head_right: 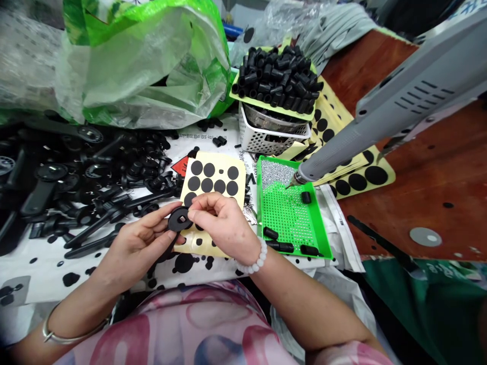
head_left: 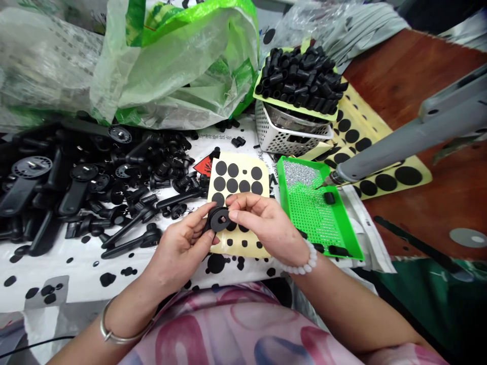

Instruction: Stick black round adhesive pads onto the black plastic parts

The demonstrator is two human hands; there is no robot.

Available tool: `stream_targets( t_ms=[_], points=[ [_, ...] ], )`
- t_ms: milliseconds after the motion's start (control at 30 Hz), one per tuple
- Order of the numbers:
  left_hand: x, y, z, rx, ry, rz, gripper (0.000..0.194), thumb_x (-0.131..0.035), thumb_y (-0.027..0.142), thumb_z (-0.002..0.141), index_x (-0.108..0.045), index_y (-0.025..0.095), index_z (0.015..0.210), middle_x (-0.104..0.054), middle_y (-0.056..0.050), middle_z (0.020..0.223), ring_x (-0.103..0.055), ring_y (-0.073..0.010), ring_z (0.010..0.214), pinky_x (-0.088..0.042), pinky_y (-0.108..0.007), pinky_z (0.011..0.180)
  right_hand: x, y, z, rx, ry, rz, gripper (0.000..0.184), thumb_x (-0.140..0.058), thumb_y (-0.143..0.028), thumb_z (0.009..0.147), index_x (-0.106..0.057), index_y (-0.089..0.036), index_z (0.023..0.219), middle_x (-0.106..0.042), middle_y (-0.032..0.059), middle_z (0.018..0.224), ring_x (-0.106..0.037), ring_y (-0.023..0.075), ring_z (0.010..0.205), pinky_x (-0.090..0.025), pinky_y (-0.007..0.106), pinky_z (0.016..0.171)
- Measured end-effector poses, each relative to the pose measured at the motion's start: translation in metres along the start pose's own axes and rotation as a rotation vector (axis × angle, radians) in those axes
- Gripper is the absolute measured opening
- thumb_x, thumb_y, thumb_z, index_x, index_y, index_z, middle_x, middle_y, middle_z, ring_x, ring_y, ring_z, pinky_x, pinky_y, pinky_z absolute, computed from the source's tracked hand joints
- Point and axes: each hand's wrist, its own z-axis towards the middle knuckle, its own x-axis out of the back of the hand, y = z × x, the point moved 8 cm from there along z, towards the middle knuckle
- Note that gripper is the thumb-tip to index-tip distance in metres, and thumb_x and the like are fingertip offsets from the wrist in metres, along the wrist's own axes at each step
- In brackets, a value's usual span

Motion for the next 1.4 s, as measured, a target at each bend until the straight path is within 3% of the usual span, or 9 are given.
stream_targets(
  t_ms=[200,367,633,933,1200,1400],
  points=[
    [-0.003,0.004,-0.001,-0.035,-0.032,-0.063,0.061,-0.058,0.027,0.084,-0.039,0.011,0.14,-0.065,-0.014,0.12,-0.066,-0.0157,0.088,-0.051,-0.03,0.086,0.0,-0.002,-0.002,0.033,0.019,-0.034,0.004,-0.063,-0.021,0.072,-0.061,-0.018,0.07,-0.062,0.0036,0.093,-0.057,0.0119,0.081,-0.045,0.029,0.079],
    [-0.004,0.008,-0.003,-0.044,-0.039,-0.058,0.062,-0.061,0.03,0.083,-0.041,0.009,0.138,-0.066,-0.014,0.117,-0.065,-0.0166,0.089,-0.051,-0.03,0.086,-0.001,-0.001,-0.003,0.041,0.034,-0.06,0.005,-0.062,-0.021,0.073,-0.061,-0.017,0.069,-0.062,0.0047,0.094,-0.058,0.0125,0.083,-0.045,0.029,0.081],
    [0.003,0.009,0.0,-0.052,0.08,0.039,0.057,-0.059,0.038,0.083,-0.051,0.008,0.13,-0.068,-0.003,0.072,-0.066,-0.0157,0.07,-0.053,-0.023,0.061,0.0,0.002,-0.001,0.078,0.07,-0.091,0.006,-0.062,-0.021,0.072,-0.061,-0.017,0.069,-0.062,0.0047,0.093,-0.058,0.0129,0.081,-0.047,0.029,0.077],
    [0.006,0.007,0.0,-0.054,0.092,0.111,0.053,-0.057,0.037,0.085,-0.051,0.008,0.129,-0.069,-0.003,0.073,-0.066,-0.014,0.069,-0.051,-0.021,0.06,0.001,0.002,-0.001,0.154,0.106,-0.183,0.005,-0.061,-0.019,0.074,-0.061,-0.018,0.069,-0.062,0.0047,0.089,-0.059,0.0154,0.084,-0.047,0.033,0.079],
    [0.006,0.006,0.002,-0.061,0.117,0.083,0.051,-0.059,0.035,0.082,-0.053,0.007,0.125,-0.07,-0.003,0.071,-0.065,-0.0139,0.063,-0.049,-0.021,0.053,0.001,-0.009,-0.008,0.342,0.226,-0.337,0.009,-0.059,-0.011,0.076,-0.059,-0.019,0.071,-0.061,0.0033,0.087,-0.059,0.016,0.087,-0.047,0.033,0.082],
    [0.007,0.001,0.003,-0.039,0.159,-0.002,0.05,-0.065,0.034,0.078,-0.055,0.011,0.121,-0.072,-0.005,0.081,-0.068,-0.0157,0.066,-0.054,-0.026,0.062,-0.002,-0.009,-0.012,0.382,0.271,-0.438,0.01,-0.057,-0.011,0.079,-0.057,-0.021,0.076,-0.059,0.0032,0.089,-0.058,0.017,0.09,-0.046,0.034,0.084]
  ],
)
